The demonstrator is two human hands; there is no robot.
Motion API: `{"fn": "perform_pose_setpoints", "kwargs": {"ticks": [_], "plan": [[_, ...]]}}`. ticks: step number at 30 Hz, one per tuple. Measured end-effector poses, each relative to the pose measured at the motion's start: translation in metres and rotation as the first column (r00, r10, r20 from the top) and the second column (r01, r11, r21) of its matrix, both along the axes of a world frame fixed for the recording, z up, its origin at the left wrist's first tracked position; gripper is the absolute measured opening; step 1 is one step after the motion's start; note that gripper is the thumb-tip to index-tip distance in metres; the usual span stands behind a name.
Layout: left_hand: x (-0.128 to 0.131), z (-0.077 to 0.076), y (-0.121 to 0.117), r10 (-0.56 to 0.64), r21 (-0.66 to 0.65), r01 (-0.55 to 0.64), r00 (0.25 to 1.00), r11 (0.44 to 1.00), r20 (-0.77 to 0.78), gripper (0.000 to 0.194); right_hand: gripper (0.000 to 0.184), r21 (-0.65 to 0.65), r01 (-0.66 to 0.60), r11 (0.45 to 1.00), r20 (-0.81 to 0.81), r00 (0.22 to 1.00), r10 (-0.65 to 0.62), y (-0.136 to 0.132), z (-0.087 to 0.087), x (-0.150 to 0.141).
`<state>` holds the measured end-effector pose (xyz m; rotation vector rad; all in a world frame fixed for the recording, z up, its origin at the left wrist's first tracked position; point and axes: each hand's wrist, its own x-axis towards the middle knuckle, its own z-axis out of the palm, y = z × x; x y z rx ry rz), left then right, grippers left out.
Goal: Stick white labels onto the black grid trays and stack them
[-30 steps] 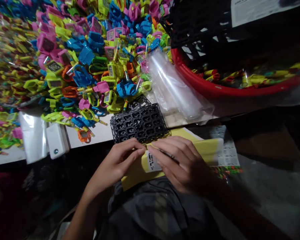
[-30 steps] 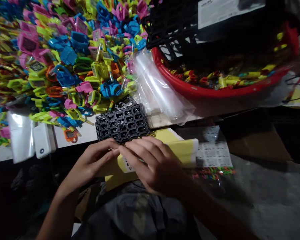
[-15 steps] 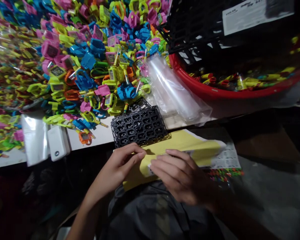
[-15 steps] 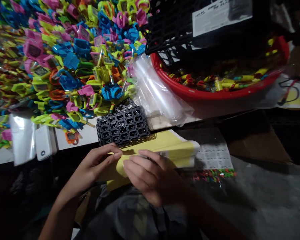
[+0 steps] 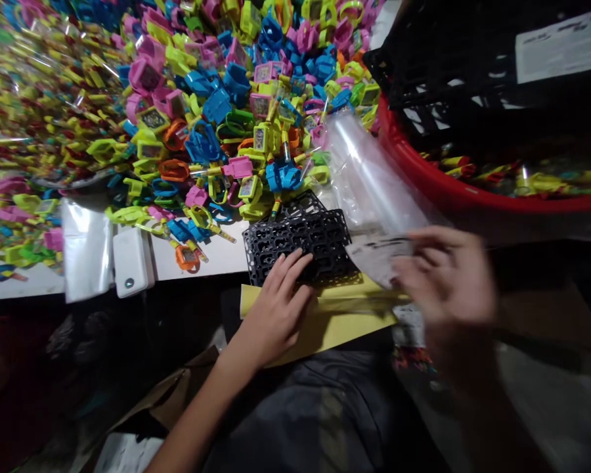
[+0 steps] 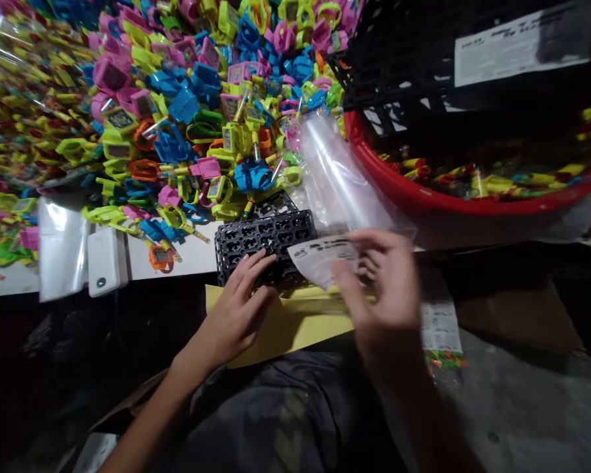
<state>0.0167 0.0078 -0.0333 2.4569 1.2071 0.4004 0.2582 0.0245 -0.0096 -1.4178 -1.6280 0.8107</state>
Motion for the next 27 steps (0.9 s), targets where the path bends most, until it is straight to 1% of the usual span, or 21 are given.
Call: {"fn": "perform_pose_setpoints", "kwargs": {"ticks": [2, 4, 5, 7, 9, 15, 17, 21, 24, 27], "plan": [[-0.001, -0.005, 0.001, -0.001, -0.035, -0.001, 0.999, 0.999, -0.046, 0.034, 0.034, -0.085, 0.102, 0.991, -0.116, 0.987, -0.112, 0.015, -0.014, -0.013], [-0.005, -0.009, 0.001, -0.007, -0.064, 0.002, 0.997, 0.998, -0.072, 0.036, 0.047, -0.174, 0.112, 0.978, -0.202, 0.968, -0.146, 0.025, -0.029, -0.026], [-0.007, -0.010, 0.000, -0.009, -0.071, 0.004, 0.997, 0.997, -0.075, 0.038, 0.050, -0.203, 0.105, 0.974, -0.204, 0.968, -0.147, 0.027, -0.035, -0.031], [-0.012, -0.010, -0.002, -0.008, -0.081, 0.002, 0.997, 0.997, -0.074, 0.039, 0.052, -0.251, 0.104, 0.962, -0.158, 0.976, -0.147, 0.027, -0.042, -0.039], [-0.014, -0.008, -0.004, -0.003, -0.089, -0.004, 0.997, 0.996, -0.074, 0.038, 0.053, -0.285, 0.109, 0.952, -0.101, 0.985, -0.142, 0.025, -0.043, -0.043], [-0.012, -0.003, -0.005, 0.032, -0.095, -0.037, 0.998, 0.995, -0.049, 0.041, 0.058, -0.363, 0.104, 0.926, -0.040, 0.991, -0.127, 0.023, -0.028, -0.046], [-0.010, -0.002, -0.004, 0.042, -0.098, -0.046, 0.998, 0.994, -0.039, 0.043, 0.058, -0.381, 0.119, 0.917, -0.019, 0.990, -0.136, 0.022, -0.026, -0.047], [-0.011, -0.001, -0.003, 0.035, -0.114, -0.038, 0.999, 0.993, -0.033, 0.044, 0.056, -0.380, 0.154, 0.912, 0.037, 0.988, -0.152, 0.019, -0.029, -0.050], [-0.011, -0.002, -0.004, 0.029, -0.103, -0.033, 0.999, 0.994, -0.037, 0.043, 0.054, -0.366, 0.131, 0.922, 0.029, 0.991, -0.129, 0.018, -0.032, -0.050], [-0.011, -0.005, -0.004, 0.022, -0.100, -0.026, 0.999, 0.995, -0.046, 0.041, 0.054, -0.376, 0.118, 0.919, 0.022, 0.993, -0.119, 0.018, -0.033, -0.048]]}}
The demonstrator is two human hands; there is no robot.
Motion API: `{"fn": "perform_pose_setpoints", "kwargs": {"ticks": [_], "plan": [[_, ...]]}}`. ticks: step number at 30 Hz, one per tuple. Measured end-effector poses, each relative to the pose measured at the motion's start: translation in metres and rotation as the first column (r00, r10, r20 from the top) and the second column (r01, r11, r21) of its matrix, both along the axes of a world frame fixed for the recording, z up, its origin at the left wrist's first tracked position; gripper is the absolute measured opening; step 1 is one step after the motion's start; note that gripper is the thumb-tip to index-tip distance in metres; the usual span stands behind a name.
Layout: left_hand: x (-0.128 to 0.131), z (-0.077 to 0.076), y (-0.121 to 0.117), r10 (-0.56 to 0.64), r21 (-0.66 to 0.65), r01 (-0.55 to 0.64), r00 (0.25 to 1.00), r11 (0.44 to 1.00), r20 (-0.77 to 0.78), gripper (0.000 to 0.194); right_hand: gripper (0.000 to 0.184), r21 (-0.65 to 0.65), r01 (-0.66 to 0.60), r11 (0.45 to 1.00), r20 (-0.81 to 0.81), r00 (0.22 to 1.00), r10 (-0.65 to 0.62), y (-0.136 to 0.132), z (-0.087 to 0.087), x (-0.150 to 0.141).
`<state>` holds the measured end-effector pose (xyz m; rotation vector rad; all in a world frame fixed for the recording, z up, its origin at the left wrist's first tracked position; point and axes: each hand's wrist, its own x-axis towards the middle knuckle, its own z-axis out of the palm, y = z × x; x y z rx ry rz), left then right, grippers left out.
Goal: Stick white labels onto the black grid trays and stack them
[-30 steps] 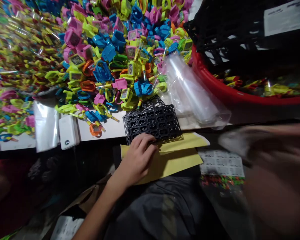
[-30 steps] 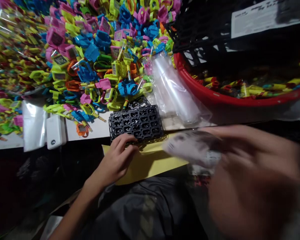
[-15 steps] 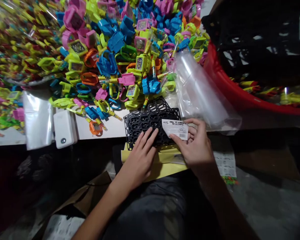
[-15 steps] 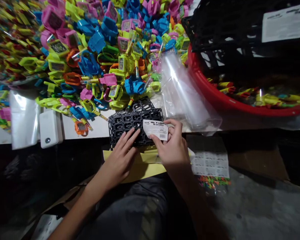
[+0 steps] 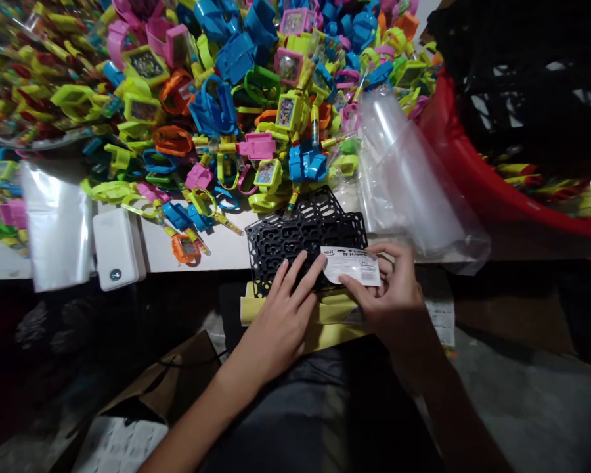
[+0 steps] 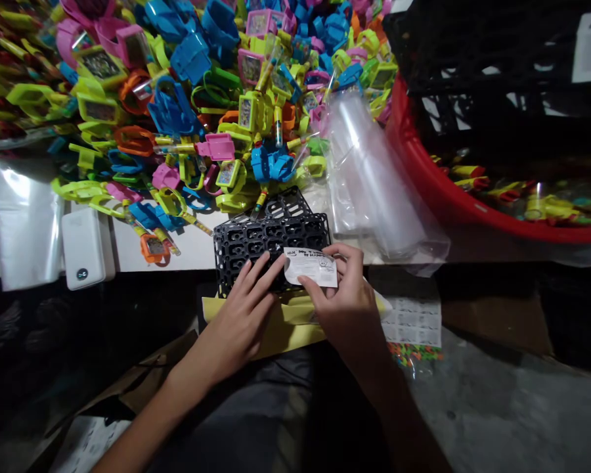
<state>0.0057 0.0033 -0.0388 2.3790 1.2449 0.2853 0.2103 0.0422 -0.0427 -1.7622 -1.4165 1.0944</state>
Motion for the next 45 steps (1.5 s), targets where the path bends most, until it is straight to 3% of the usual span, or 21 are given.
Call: {"fn": "perform_pose_setpoints", "kwargs": {"ticks": [6, 10, 16, 23, 31, 45], "plan": [[-0.001, -0.003, -0.001, -0.018, -0.002, 0.018, 0.999, 1.000, -0.027, 0.043, 0.054, -0.019, -0.065, 0.998, -0.079, 0.995, 0.063, 0.002, -0.003, 0.010], [0.000, -0.003, -0.001, -0.022, -0.003, 0.022, 0.998, 1.000, -0.062, 0.046, 0.051, 0.006, -0.162, 0.987, 0.058, 0.985, 0.162, 0.004, -0.007, 0.012], [0.005, -0.002, -0.003, -0.028, 0.004, 0.029, 0.994, 1.000, -0.104, 0.052, 0.042, -0.017, -0.186, 0.982, 0.337, 0.924, 0.181, 0.005, -0.004, 0.006], [0.004, -0.002, -0.004, -0.020, 0.012, 0.022, 0.994, 1.000, -0.109, 0.044, 0.039, -0.019, -0.226, 0.974, 0.440, 0.873, 0.211, 0.006, 0.002, 0.004], [0.005, 0.000, -0.001, -0.005, 0.015, 0.007, 0.993, 1.000, -0.114, 0.040, 0.027, 0.004, -0.208, 0.978, 0.552, 0.816, 0.171, 0.011, 0.015, 0.002], [0.006, -0.001, -0.002, -0.006, 0.020, 0.008, 0.993, 1.000, -0.119, 0.042, 0.024, -0.027, -0.137, 0.990, 0.554, 0.823, 0.129, 0.019, 0.008, 0.004]]}}
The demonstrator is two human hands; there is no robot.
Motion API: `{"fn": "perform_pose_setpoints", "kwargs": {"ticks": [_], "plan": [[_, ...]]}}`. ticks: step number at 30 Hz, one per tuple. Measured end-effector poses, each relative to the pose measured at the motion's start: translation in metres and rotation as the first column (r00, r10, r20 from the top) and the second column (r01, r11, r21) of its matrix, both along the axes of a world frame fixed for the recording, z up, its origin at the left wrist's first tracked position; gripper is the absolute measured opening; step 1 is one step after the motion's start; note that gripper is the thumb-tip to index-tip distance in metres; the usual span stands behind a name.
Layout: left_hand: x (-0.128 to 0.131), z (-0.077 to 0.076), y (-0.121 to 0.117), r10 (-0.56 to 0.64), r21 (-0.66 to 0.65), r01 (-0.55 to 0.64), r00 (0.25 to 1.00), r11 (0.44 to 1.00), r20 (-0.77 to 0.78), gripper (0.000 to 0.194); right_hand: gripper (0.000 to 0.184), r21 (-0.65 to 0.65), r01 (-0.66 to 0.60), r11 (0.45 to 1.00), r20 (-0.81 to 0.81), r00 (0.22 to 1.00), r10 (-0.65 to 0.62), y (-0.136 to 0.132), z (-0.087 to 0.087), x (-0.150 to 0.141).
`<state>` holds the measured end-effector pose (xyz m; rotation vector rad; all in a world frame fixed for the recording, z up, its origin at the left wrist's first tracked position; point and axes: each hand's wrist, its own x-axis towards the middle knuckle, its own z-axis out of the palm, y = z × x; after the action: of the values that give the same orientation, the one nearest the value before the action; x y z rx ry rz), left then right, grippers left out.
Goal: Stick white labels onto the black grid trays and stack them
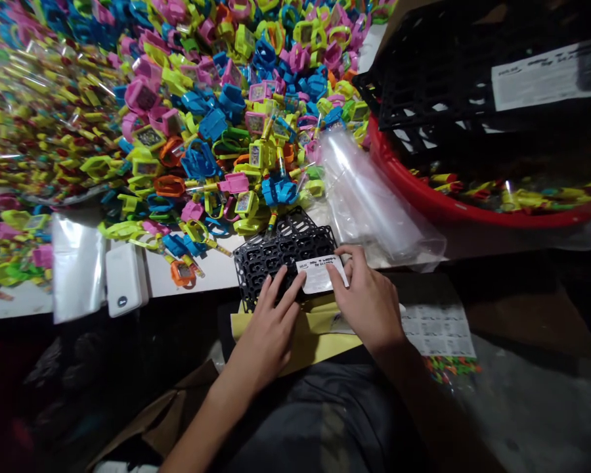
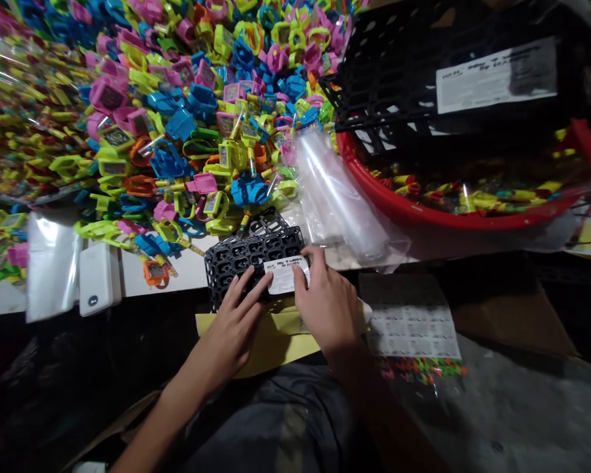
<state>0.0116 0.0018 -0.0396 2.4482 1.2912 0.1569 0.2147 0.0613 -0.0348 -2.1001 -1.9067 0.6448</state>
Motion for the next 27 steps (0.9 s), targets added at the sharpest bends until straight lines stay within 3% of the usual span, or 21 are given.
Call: {"fn": "perform_pose_setpoints", "kwargs": {"ticks": [5, 15, 21, 23, 27], "plan": [[-0.001, 0.002, 0.000, 0.001, -0.021, -0.001, 1.000, 1.000, 0.004, 0.042, 0.027, 0.002, 0.067, 0.998, -0.022, 0.997, -0.067, 0.006, -0.005, 0.011], [-0.004, -0.001, 0.002, -0.020, -0.031, 0.022, 0.998, 0.999, 0.060, 0.049, 0.035, 0.084, 0.046, 0.995, -0.146, 0.989, -0.033, 0.019, -0.022, 0.010], [-0.004, -0.001, 0.001, -0.024, -0.022, 0.025, 0.998, 0.999, 0.051, 0.050, 0.033, 0.010, 0.009, 1.000, -0.241, 0.970, -0.007, 0.008, -0.017, 0.021], [-0.006, -0.003, 0.002, -0.045, 0.004, 0.045, 0.998, 0.999, 0.046, 0.049, 0.035, -0.032, 0.018, 0.999, -0.365, 0.931, -0.029, 0.002, -0.023, 0.024], [-0.016, -0.012, 0.005, -0.173, 0.059, 0.170, 0.984, 0.984, 0.050, 0.046, 0.041, -0.067, 0.065, 0.996, -0.631, 0.770, -0.093, -0.001, -0.044, 0.028]]}}
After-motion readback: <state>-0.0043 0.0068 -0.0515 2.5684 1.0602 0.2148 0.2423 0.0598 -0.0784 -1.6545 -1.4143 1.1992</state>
